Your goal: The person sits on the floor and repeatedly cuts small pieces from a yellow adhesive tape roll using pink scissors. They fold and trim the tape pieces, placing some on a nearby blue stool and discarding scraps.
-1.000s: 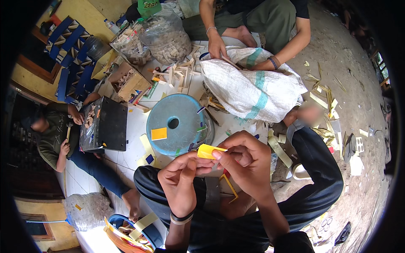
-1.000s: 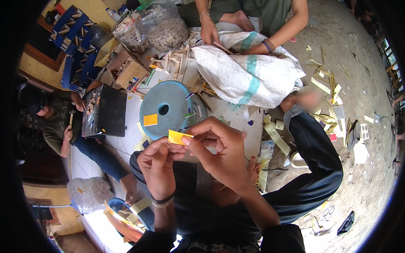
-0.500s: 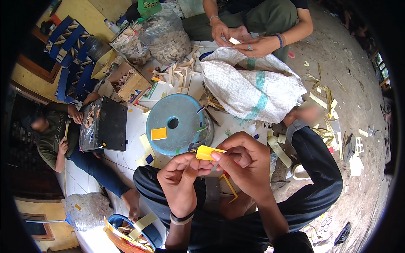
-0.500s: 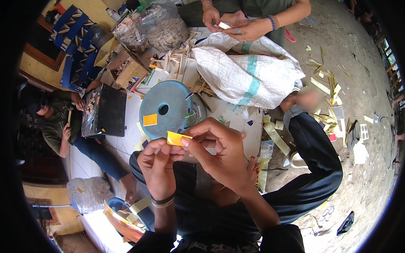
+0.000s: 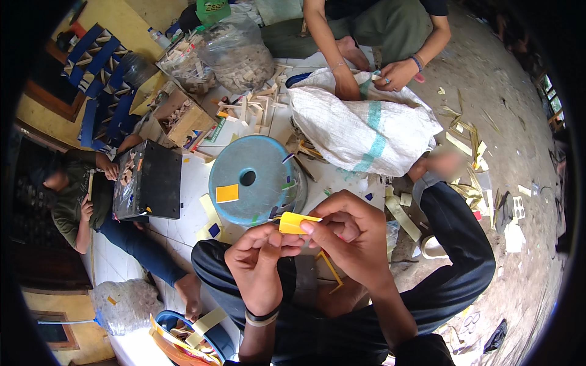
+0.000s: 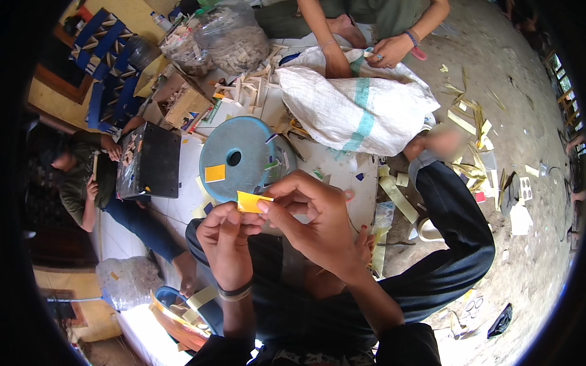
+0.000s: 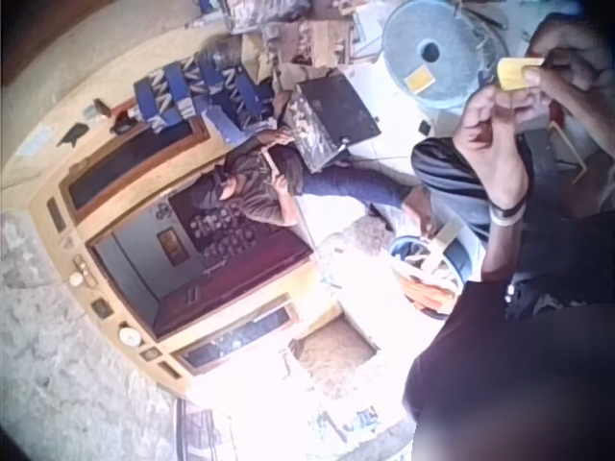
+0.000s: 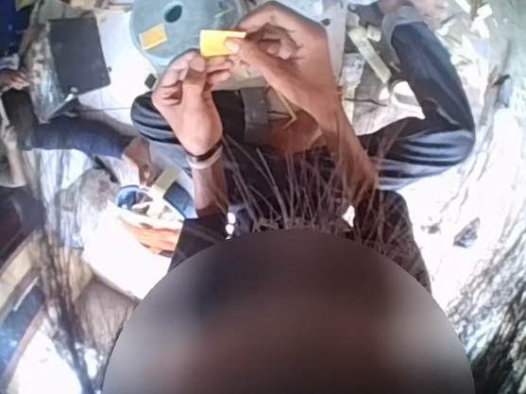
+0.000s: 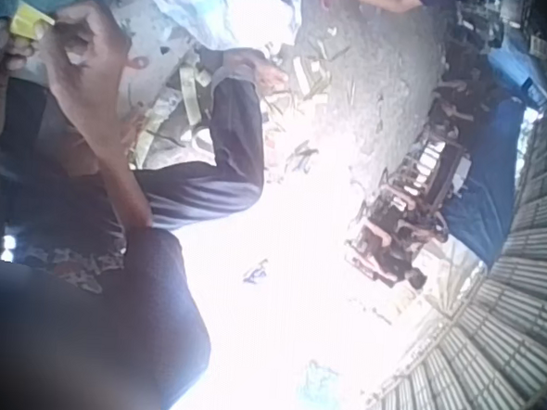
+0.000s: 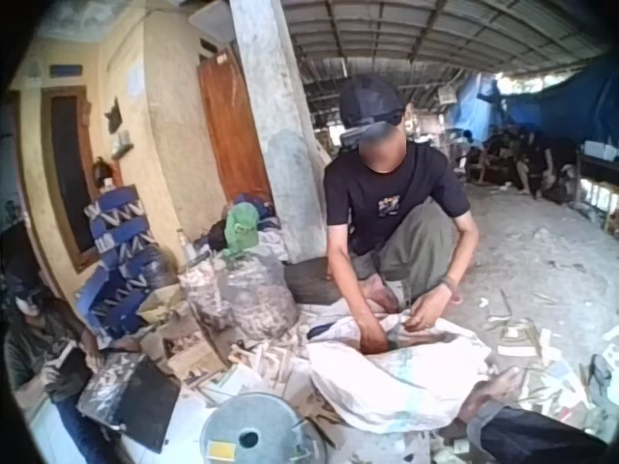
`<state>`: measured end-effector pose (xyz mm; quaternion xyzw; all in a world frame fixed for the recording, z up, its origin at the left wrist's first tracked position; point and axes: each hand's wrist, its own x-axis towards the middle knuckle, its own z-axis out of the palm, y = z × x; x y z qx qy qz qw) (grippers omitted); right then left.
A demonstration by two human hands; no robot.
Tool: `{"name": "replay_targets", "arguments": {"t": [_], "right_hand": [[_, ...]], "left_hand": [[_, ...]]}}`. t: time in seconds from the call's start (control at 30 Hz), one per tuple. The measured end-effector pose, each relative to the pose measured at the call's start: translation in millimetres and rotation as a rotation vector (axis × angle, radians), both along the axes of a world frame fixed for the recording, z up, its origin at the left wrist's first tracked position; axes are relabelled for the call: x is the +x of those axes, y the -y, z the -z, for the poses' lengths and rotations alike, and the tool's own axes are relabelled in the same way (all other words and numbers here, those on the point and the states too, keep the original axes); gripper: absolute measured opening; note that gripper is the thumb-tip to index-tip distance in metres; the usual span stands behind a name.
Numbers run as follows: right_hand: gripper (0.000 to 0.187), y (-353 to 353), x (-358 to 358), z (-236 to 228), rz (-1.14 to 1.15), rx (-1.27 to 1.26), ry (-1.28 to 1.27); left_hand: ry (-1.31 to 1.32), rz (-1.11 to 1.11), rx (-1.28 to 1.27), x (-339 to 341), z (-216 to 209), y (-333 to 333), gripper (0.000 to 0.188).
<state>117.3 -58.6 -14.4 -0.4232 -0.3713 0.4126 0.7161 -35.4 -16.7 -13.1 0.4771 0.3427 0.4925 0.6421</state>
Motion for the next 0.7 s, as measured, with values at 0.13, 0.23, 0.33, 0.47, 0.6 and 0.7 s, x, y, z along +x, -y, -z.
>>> {"name": "replay_targets", "arguments": {"t": [0.13, 0.23, 0.33, 0.47, 0.6, 0.7], "right_hand": [[0.015, 0.6, 0.5, -2.9, -0.037, -0.043, -0.053], [0.024, 0.3, -0.1, -7.1, 0.050, -0.091, 0.051], [0.027, -8.3, -0.3, -6.7, 0.346, 0.079, 0.487], [0.016, -4.5, 5.6, -5.3, 0.189, 0.122, 0.547], [0.017, -2.4, 6.1, -2.0, 0.174, 0.076, 0.522], [0.016, -3.9, 14.8, 1.4, 0.118, 0.084, 0.486]], "left_hand": [[0.016, 0.000, 0.019, 0.6, 2.2, -0.8, 0.019], [0.063, 0.034, -0.010, 0.3, 2.0, -3.0, 0.019], [0.075, 0.043, -0.028, 1.9, 1.2, -1.7, 0.018], [-0.003, -0.015, 0.054, 8.3, 1.3, 1.7, 0.015], [-0.060, -0.019, 0.099, 12.4, 2.6, 4.0, 0.013], [-0.082, -0.013, 0.151, 11.7, 5.3, 2.5, 0.012]]}}
